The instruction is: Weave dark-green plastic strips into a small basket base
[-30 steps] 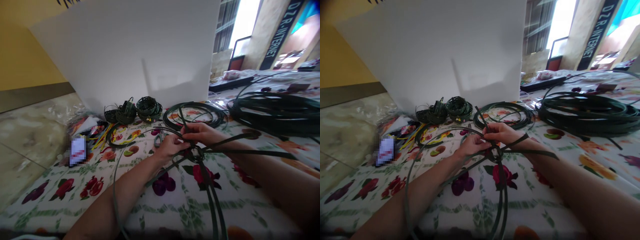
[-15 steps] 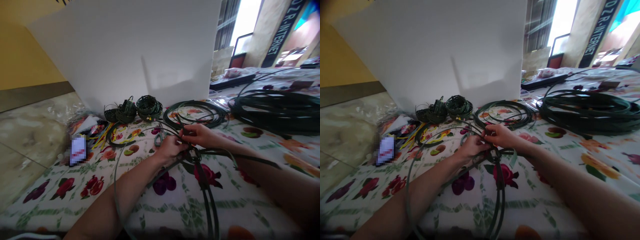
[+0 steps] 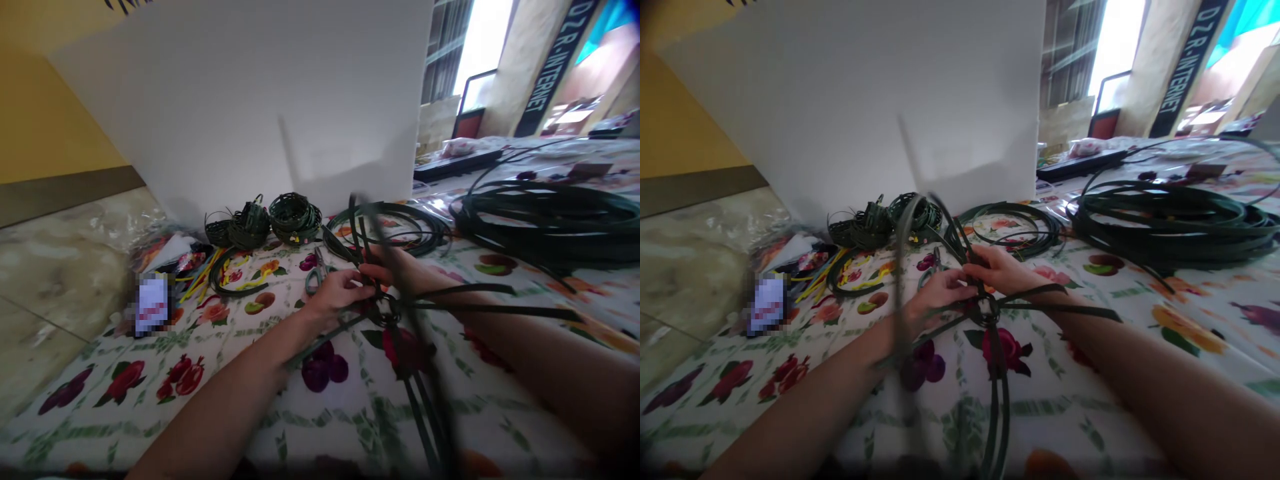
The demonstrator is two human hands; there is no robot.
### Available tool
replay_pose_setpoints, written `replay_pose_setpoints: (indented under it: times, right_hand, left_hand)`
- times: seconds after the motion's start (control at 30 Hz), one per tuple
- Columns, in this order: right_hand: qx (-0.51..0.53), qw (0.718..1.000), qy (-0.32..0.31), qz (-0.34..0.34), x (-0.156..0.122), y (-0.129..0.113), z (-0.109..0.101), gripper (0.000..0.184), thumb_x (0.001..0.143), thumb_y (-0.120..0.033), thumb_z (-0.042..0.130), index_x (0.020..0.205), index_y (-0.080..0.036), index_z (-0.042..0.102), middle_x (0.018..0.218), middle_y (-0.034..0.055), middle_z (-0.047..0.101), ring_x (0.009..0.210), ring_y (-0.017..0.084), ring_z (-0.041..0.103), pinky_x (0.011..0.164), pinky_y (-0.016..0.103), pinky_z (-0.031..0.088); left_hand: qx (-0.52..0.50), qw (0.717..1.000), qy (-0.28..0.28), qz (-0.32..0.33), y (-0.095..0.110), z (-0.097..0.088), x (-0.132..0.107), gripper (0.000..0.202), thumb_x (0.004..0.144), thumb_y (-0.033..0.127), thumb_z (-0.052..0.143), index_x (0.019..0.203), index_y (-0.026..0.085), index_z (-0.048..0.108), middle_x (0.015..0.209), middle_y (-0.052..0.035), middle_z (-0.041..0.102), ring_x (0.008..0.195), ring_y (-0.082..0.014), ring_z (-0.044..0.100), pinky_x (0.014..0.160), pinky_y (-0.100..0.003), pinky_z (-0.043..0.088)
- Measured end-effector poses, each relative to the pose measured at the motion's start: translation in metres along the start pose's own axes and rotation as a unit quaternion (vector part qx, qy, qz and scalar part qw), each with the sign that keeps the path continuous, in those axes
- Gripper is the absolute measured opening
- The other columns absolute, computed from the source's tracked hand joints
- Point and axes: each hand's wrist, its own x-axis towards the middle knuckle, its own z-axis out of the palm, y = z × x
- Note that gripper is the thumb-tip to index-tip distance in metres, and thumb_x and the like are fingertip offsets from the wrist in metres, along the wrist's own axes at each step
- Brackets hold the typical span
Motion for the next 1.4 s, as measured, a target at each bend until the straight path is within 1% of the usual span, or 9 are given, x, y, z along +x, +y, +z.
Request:
replay_pose_setpoints:
  times: [0.17, 0.3, 0.43, 0.53, 0.7, 0.9, 1.03, 1.17, 1.4]
  right_hand:
    - [0.035, 0.999, -0.017, 0.0, -0.004, -0.01, -0.003, 0.037, 0.089, -0.056, 0.071, 0.084, -0.021, 0.06, 0.073, -0.0013, 0.056, 0.064, 0.013, 0.05, 0.055, 0.027, 0.04]
    - [0.09, 0.995, -0.039, 0.006, -0.003, -0.007, -0.005, 0.041, 0.089, -0.06, 0.072, 0.088, -0.02, 0.065, 0.071, -0.0016, 0.06, 0.061, 0.012, 0.053, 0.054, 0.026, 0.043]
    - [0.092, 0.996, -0.008, 0.014, 0.0, -0.003, -0.007, 0.047, 0.091, -0.064, 0.069, 0.075, -0.021, 0.061, 0.06, -0.0007, 0.062, 0.055, 0.013, 0.057, 0.053, 0.027, 0.044]
    - [0.114, 0.992, 0.041, 0.044, 0.0, -0.004, -0.005, 0.047, 0.088, -0.063, 0.073, 0.072, -0.021, 0.061, 0.061, 0.0006, 0.064, 0.054, 0.013, 0.059, 0.052, 0.027, 0.045]
    - [0.162, 0.981, 0.074, 0.08, 0.001, -0.002, -0.001, 0.046, 0.081, -0.061, 0.079, 0.071, -0.021, 0.059, 0.06, 0.0008, 0.063, 0.052, 0.013, 0.058, 0.049, 0.027, 0.044]
    - [0.139, 0.985, 0.064, 0.077, 0.001, 0.003, -0.004, 0.043, 0.086, -0.061, 0.074, 0.077, -0.021, 0.062, 0.059, 0.0008, 0.063, 0.05, 0.013, 0.055, 0.048, 0.026, 0.041]
    - [0.134, 0.987, 0.045, 0.073, 0.002, 0.005, -0.007, 0.043, 0.086, -0.062, 0.075, 0.077, -0.022, 0.061, 0.052, -0.0015, 0.058, 0.045, 0.012, 0.052, 0.045, 0.027, 0.038]
    - [0.155, 0.984, 0.043, 0.077, 0.002, 0.004, -0.007, 0.045, 0.085, -0.063, 0.076, 0.076, -0.022, 0.06, 0.05, -0.0019, 0.058, 0.044, 0.012, 0.053, 0.046, 0.027, 0.04]
    - [0.168, 0.982, 0.047, 0.077, 0.003, 0.005, -0.008, 0.049, 0.082, -0.066, 0.08, 0.074, -0.022, 0.06, 0.056, -0.0006, 0.061, 0.047, 0.012, 0.056, 0.046, 0.027, 0.045]
  left_hand:
    - [-0.054, 0.998, -0.029, 0.007, 0.007, -0.001, -0.004, 0.051, 0.066, 0.049, 0.096, 0.096, 0.014, 0.074, 0.096, -0.0074, 0.072, 0.078, -0.014, 0.063, 0.071, -0.026, 0.047]
    - [-0.04, 0.998, -0.009, 0.056, 0.003, -0.004, 0.0, 0.051, 0.065, 0.051, 0.096, 0.091, 0.015, 0.072, 0.088, -0.0045, 0.07, 0.076, -0.0134, 0.063, 0.069, -0.025, 0.047]
    - [-0.011, 0.995, 0.011, 0.101, 0.0, -0.006, 0.006, 0.052, 0.067, 0.058, 0.093, 0.086, 0.016, 0.067, 0.078, -0.0016, 0.07, 0.068, -0.0132, 0.062, 0.064, -0.025, 0.047]
    - [-0.002, 0.992, 0.023, 0.121, 0.0, -0.007, 0.008, 0.057, 0.066, 0.062, 0.091, 0.09, 0.017, 0.065, 0.077, -0.0004, 0.07, 0.066, -0.0132, 0.063, 0.062, -0.024, 0.048]
    - [-0.008, 0.994, 0.036, 0.106, 0.0, -0.007, 0.008, 0.057, 0.067, 0.062, 0.089, 0.091, 0.018, 0.063, 0.075, -0.0006, 0.072, 0.064, -0.0135, 0.065, 0.062, -0.024, 0.051]
    - [0.006, 0.995, 0.031, 0.09, 0.0, -0.01, 0.007, 0.058, 0.077, 0.069, 0.078, 0.102, 0.019, 0.063, 0.084, -0.0027, 0.074, 0.07, -0.017, 0.07, 0.061, -0.026, 0.054]
    - [-0.006, 0.998, 0.016, 0.065, 0.008, -0.008, 0.001, 0.057, 0.073, 0.059, 0.085, 0.105, 0.02, 0.059, 0.085, -0.0034, 0.075, 0.068, -0.0168, 0.068, 0.06, -0.026, 0.053]
    - [-0.022, 0.999, 0.013, 0.033, 0.015, -0.005, -0.003, 0.054, 0.071, 0.044, 0.089, 0.106, 0.02, 0.056, 0.089, -0.0053, 0.076, 0.069, -0.0166, 0.069, 0.062, -0.027, 0.054]
    - [-0.035, 0.999, 0.031, 0.013, 0.011, -0.007, 0.0, 0.04, 0.074, 0.034, 0.088, 0.101, 0.016, 0.063, 0.092, -0.0074, 0.076, 0.075, -0.017, 0.071, 0.068, -0.029, 0.057]
